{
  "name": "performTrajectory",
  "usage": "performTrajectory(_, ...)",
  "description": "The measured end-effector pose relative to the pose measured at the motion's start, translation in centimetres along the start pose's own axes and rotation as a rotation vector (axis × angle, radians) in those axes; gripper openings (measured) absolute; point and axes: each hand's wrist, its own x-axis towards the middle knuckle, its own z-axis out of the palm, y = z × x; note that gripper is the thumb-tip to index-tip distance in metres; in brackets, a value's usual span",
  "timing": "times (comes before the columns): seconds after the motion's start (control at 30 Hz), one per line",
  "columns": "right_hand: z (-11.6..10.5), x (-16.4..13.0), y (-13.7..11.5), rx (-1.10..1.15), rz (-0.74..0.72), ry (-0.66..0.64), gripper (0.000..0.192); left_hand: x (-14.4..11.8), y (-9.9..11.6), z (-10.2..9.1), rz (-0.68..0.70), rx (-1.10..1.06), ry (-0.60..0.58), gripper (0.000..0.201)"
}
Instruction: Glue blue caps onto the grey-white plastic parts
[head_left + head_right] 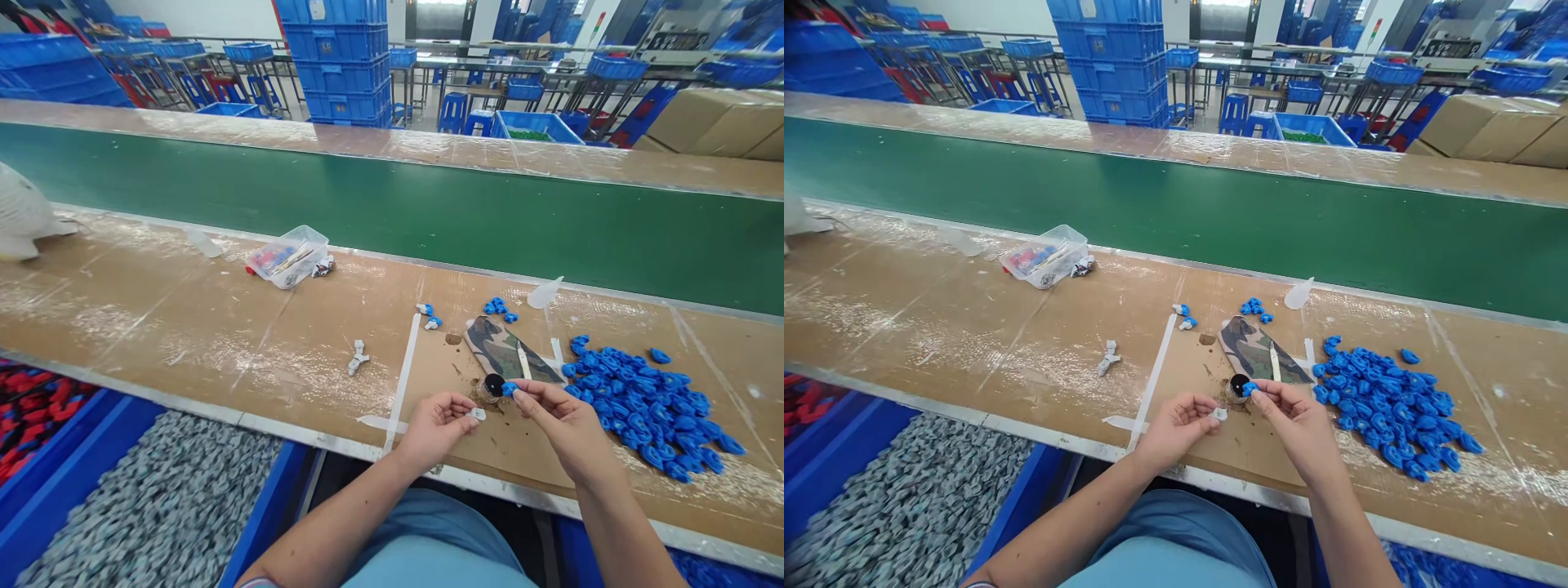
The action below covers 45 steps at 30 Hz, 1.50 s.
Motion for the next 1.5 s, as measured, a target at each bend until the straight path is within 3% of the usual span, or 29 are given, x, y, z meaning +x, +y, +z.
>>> performTrajectory(0.17,1.0,-1.5,0.2,-0.044,-0.059,-0.068,0.034,0.1,-0.2,0.0,0.023,-0.014,-0.021,0.031)
performTrajectory(0.5,1.8,-2.3,0.2,-0.335,-0.417,-0.081,0.018,0.1,-0.6,-0.2,0.047,-0.05,-0.097,0.033)
performTrajectory(0.63,1.0,-2.0,0.2,-0.395,-0.52,-0.194,0.018,0.1,-0.9,-0.4,0.064,-0.032,-0.175,0.031)
performTrajectory(0.8,0.2,-1.4,-0.4,-0.447,-0.477,-0.385,0.02,-0.2,-0.9,-0.5,0.04,0.0,-0.274,0.036)
performTrajectory(1.0,1.1,-1.9,0.2,-0.255,-0.357,-0.265,0.015,-0.5,-0.2,-0.4,0.012,-0.066,-0.201,0.036)
performTrajectory(1.3,2.7,-3.1,1.6,-0.174,-0.368,-0.015,0.017,-0.3,0.1,-0.2,0.001,-0.075,-0.098,0.042)
performTrajectory(1.5,2.5,-3.7,2.0,-0.148,-0.369,-0.012,0.025,-0.2,0.8,-0.1,-0.044,-0.031,-0.095,0.047)
